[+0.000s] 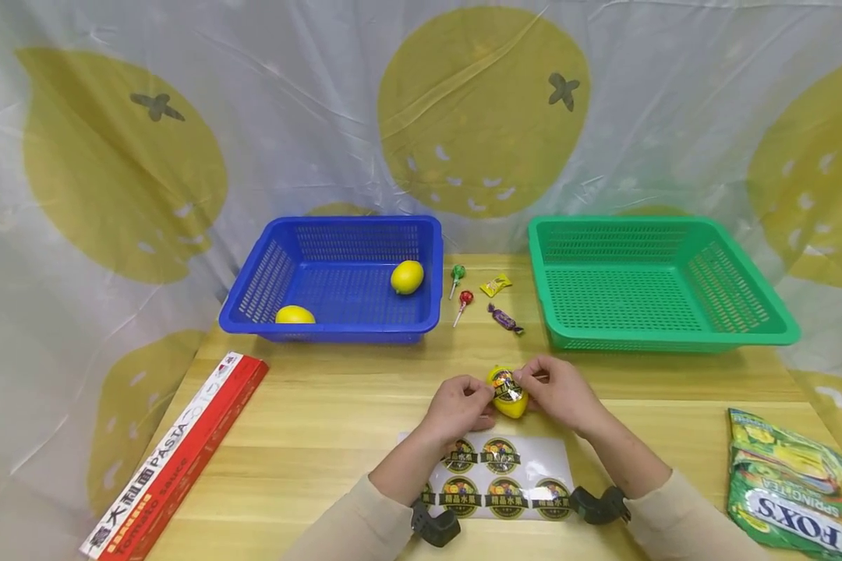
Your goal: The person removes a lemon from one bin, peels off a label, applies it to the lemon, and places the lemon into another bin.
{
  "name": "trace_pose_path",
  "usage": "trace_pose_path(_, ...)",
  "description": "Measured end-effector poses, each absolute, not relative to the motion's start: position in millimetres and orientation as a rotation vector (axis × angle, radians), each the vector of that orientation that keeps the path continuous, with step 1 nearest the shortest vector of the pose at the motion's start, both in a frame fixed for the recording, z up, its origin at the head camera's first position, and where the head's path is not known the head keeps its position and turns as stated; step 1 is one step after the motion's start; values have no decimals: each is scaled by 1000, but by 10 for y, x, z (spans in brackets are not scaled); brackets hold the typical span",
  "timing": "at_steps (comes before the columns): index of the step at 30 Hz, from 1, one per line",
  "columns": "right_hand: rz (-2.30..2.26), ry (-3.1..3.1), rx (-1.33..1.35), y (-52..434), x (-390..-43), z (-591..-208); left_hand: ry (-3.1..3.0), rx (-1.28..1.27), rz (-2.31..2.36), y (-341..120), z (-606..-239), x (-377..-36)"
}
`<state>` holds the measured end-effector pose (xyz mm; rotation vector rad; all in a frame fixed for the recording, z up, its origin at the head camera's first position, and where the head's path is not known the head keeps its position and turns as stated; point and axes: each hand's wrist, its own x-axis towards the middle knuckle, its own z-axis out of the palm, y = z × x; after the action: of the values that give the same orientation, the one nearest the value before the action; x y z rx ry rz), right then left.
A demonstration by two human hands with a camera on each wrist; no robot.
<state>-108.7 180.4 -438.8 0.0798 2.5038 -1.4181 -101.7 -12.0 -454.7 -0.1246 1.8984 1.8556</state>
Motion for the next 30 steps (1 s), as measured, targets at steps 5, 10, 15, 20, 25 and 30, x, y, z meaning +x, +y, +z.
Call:
trace_pose_path(5, -1536, 2553, 87, 1735, -1024, -4368, 1897, -92, 1949, -174, -4500, -1009)
trace_pose_path(10, -1730, 2522, 85, 1651, -986, -4285, 1943, 17, 2024, -227, -4421, -1015)
trace_pose_path(15, -1885, 2479, 107, 1569, -969, -4153, 1935, 135, 2110, -272, -4290, -1068)
trace_pose_path(20, -1908, 2529, 31, 1518, -956, -4026, 2022, 284, 2030, -366, -4121, -1123)
trace_pose_path(25, -1754, 2509, -73, 1485, -1008, -3948, 2047, 375, 1967, -448, -4007, -1143)
trace_pose_path(30, -1652, 2543, -158, 1445, -1059, -3953, 2028, 417, 1933, -497, -3996, -1174)
